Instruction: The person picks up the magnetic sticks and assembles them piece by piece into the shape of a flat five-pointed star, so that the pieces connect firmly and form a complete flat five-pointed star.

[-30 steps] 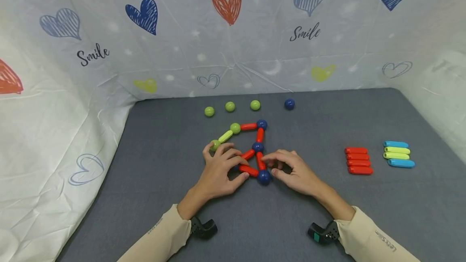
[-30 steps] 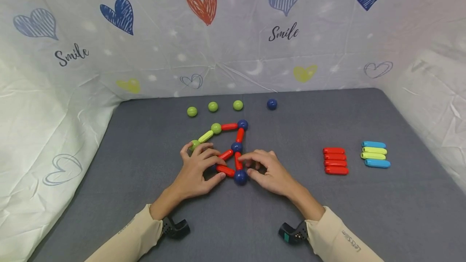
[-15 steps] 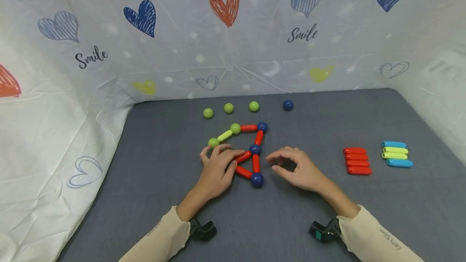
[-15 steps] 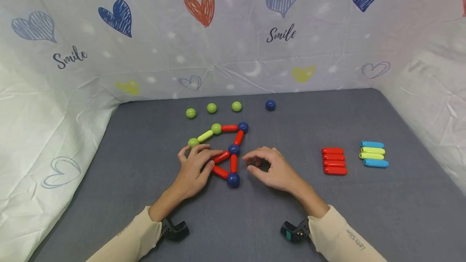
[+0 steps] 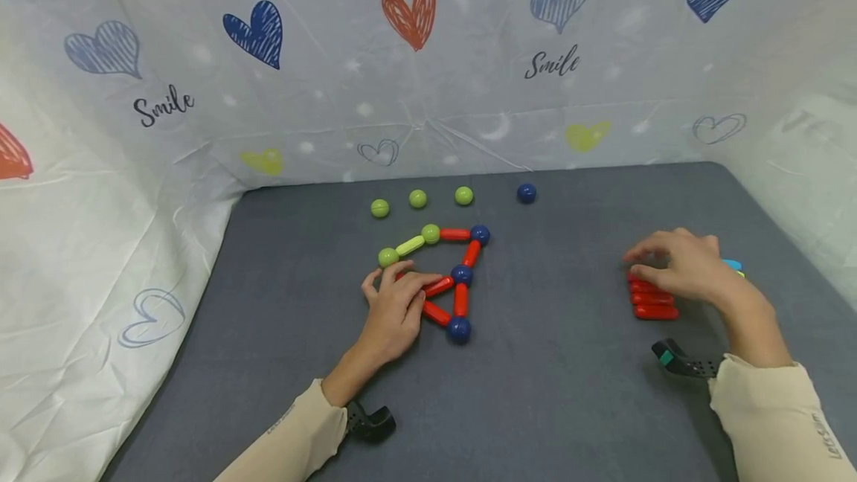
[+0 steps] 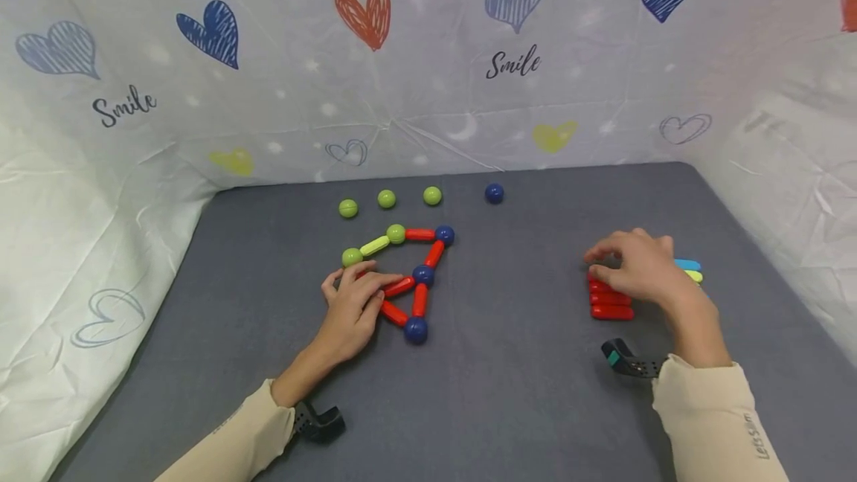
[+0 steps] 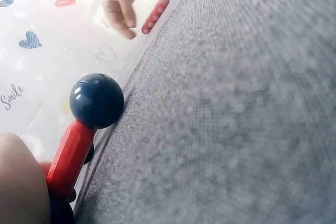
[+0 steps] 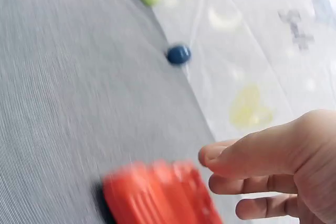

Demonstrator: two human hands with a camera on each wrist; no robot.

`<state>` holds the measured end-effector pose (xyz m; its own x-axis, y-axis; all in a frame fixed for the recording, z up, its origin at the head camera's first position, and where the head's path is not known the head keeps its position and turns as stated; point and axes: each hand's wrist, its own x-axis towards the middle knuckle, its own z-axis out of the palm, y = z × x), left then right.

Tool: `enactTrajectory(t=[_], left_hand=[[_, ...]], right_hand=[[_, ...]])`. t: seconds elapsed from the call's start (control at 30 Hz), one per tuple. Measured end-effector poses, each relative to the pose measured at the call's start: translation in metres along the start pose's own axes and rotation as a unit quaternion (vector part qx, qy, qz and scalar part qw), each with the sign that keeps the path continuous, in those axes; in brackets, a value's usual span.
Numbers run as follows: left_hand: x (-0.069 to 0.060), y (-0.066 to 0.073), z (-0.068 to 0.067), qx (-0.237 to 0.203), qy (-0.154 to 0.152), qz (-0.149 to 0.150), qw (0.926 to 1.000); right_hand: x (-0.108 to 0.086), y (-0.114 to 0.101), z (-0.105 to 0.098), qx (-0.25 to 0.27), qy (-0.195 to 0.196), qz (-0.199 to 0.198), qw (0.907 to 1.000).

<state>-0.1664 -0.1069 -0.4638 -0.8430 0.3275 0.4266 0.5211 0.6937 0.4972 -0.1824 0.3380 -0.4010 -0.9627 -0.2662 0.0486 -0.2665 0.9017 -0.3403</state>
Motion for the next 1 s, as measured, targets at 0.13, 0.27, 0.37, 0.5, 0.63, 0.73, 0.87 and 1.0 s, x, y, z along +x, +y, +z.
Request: enactTrajectory(t=[0.13,0.27,0.37,0.5,0.63,0.73,0.87,1.0], left_hand=[[0.000,0.000,0.000,-0.003,0.008,-0.008,0.9999],[0.000,-0.001,0.000,-0.012,0.015,-0.009,0.9998],[0.001,-0.001,0.000,-0.014,0.024,-0.003,0.9996],[0.001,0.000,0.000,-0.006,0.019,-0.007,0.9998],[0.000,-0.001,0.001,0.005,0.004,-0.025,0.9997],[0.000,-0.001,0.001,0.003,0.008,-0.028,0.9996],[0.000,-0.001,0.001,-0.008,0.016,-0.030,0.9994],[0.000,-0.002,0.001,-0.010,0.018,-0.032,0.9993]], right_hand=[[-0.002,0.017,-0.001,0.005,-0.023,0.021,0.9995],[0.000,0.017,0.003,0.023,-0.018,0.022,0.9993],[0.003,0.009,0.010,0.030,-0.002,0.011,0.9995],[0.008,-0.006,0.023,0.038,0.042,-0.028,0.9980],[0.015,-0.027,0.035,0.061,0.064,-0.067,0.9938],[0.019,-0.042,0.042,0.082,0.059,-0.086,0.9912],[0.024,-0.058,0.053,0.107,0.049,-0.123,0.9854],[0.027,-0.071,0.065,0.136,0.041,-0.141,0.9797]])
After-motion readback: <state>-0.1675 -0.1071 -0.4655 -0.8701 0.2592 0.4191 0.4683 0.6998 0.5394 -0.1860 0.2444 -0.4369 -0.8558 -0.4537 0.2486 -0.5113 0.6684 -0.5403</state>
